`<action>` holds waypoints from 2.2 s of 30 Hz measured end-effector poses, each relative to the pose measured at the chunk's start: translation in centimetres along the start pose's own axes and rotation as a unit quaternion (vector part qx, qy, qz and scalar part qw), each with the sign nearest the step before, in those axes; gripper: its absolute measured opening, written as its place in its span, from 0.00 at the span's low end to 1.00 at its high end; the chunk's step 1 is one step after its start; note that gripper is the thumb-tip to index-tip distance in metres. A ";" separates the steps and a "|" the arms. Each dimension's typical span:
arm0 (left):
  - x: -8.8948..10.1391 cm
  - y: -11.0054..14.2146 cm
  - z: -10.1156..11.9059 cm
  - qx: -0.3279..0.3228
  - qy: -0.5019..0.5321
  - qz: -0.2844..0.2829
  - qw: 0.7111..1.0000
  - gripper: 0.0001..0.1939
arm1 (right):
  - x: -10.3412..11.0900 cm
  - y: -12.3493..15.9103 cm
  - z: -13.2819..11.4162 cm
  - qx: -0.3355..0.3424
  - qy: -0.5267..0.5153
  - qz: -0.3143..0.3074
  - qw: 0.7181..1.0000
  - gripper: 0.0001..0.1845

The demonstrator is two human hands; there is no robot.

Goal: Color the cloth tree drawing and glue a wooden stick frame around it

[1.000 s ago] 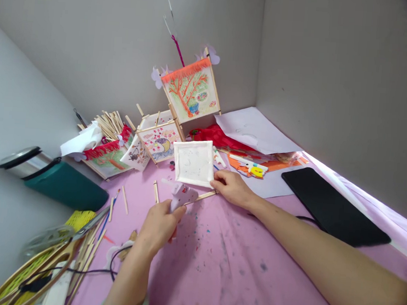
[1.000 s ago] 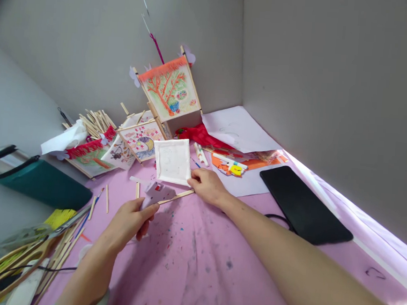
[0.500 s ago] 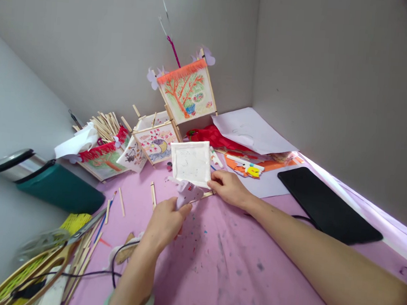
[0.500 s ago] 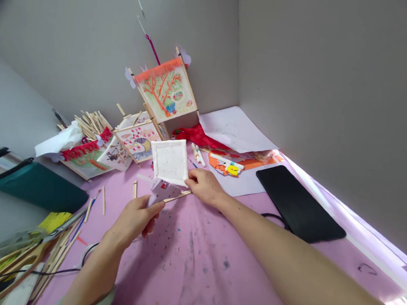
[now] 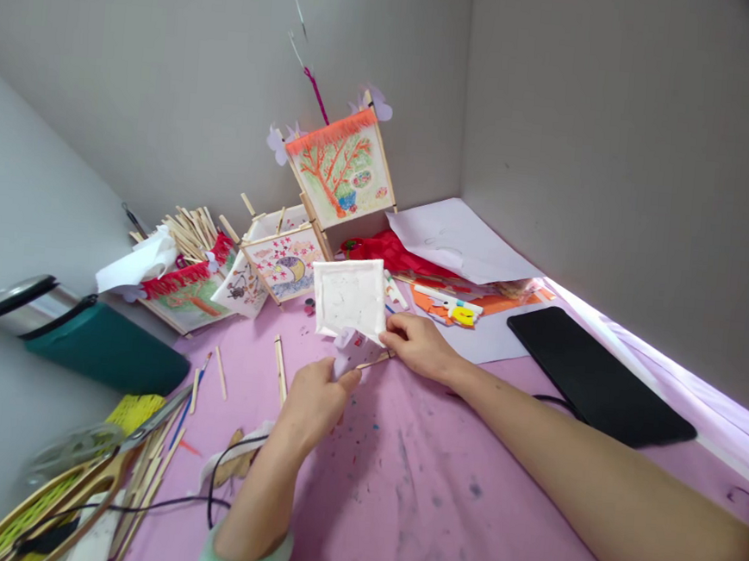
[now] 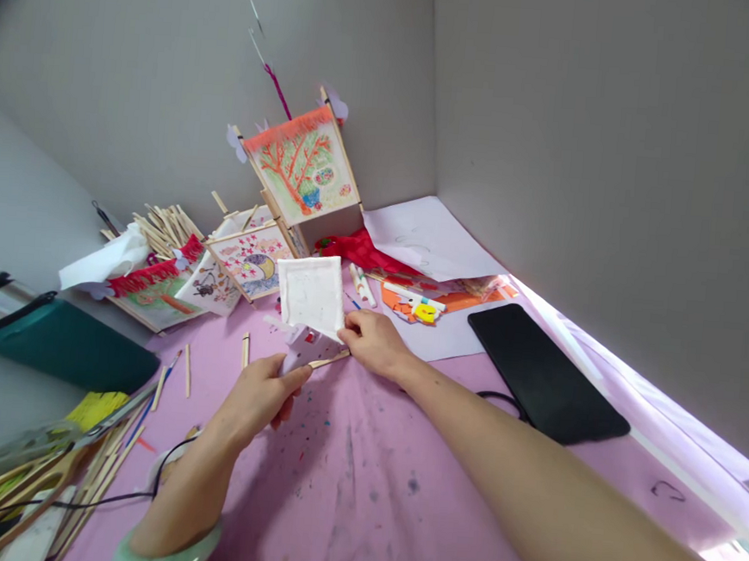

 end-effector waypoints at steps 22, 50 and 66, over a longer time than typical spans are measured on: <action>0.9 0.5 -1.2 0.016 -0.023 0.011 1.000 0.14 | -0.1 0.0 0.4 -0.006 0.000 0.006 1.000 0.10; 3.8 2.2 -4.5 0.046 -0.025 0.059 0.997 0.15 | -0.1 0.0 0.0 -0.006 0.016 -0.008 1.000 0.10; 5.5 3.3 -6.7 0.059 -0.021 0.073 0.995 0.17 | -0.1 0.1 0.2 -0.010 0.016 -0.008 1.000 0.10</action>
Point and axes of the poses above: each hand's wrist, its own y-axis away from the middle knuckle, its own x-axis out of the back of the hand, z = x × y, the point moved 9 cm from there along -y, towards the middle knuckle
